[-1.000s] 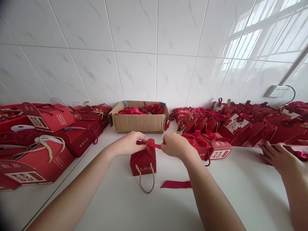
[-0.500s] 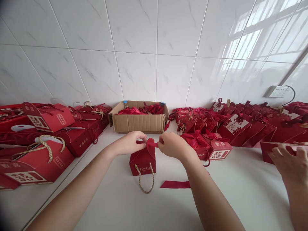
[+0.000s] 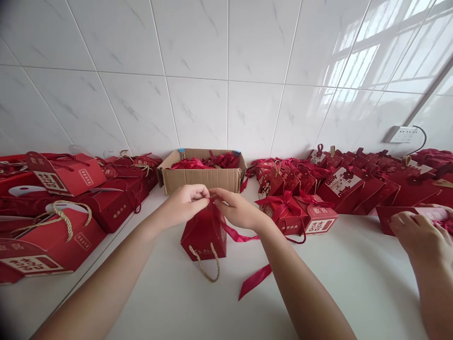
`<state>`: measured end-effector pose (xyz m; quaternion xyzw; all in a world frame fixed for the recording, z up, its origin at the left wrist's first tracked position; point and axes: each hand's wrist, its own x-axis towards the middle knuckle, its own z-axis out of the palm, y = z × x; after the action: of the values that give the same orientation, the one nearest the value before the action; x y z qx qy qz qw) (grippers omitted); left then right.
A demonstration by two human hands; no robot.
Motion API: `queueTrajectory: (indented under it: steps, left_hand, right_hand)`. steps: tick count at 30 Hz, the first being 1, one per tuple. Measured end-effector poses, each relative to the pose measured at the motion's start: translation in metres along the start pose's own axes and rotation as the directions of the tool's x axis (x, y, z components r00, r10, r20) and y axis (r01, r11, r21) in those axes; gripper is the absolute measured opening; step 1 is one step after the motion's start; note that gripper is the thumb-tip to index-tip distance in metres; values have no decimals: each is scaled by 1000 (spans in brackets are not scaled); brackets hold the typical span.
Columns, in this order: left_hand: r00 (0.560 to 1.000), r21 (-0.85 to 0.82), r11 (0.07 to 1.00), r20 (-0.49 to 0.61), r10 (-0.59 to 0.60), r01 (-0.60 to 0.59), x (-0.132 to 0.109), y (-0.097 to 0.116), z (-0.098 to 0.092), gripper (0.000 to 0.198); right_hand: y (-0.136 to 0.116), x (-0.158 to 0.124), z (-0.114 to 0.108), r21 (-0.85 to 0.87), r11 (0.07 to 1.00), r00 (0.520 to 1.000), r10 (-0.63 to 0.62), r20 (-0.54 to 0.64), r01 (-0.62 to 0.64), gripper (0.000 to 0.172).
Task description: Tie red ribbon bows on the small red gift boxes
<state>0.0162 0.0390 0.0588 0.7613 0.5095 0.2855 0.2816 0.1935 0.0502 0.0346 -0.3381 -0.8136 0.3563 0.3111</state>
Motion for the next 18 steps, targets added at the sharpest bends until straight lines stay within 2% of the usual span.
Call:
queueTrajectory:
  steps: [2, 4, 6, 7, 9, 10, 13, 15, 18]
  left_hand:
    - [1000, -154, 988, 6, -12, 13, 1, 4, -2, 14]
    - [999, -307, 951, -11, 33, -35, 0, 9, -6, 15]
    - [991, -364, 922, -71, 110, -129, -4, 15, -11, 17]
    - [984, -339, 925, -110, 142, -171, -6, 16, -14, 18]
    - [972, -193, 961, -167, 164, -196, -11, 16, -19, 21]
    - [975, -92, 983, -170, 144, -162, -13, 14, -21, 23]
    - [998, 203, 979, -53, -23, 34, -17, 2, -22, 35]
    - [985, 349, 930, 86, -152, 113, -17, -6, -18, 40]
    - [955, 440, 890, 199, -222, 115, -13, -14, -8, 31]
  right_hand:
    - [-1, -1, -3, 15, 1000, 1000, 12, -21, -12, 31]
    - [-5, -2, -5, 79, 997, 1000, 1, -18, 1, 31]
    - [-11, -3, -6, 173, 985, 1000, -16, -22, 20, 34]
    - [-14, -4, -7, 214, 977, 999, -19, -39, 27, 35]
    - [-20, -7, -11, 258, 965, 994, -9, -111, 37, 32]
    - [-23, -9, -14, 264, 963, 987, -1, -161, 44, 29]
    - [-34, -22, -26, 262, 960, 939, -2, -343, 98, 21]
    - [-43, -36, -35, 245, 956, 875, -23, -484, 160, 16]
    - [-61, -67, -48, 177, 944, 723, -84, -686, 277, 12]
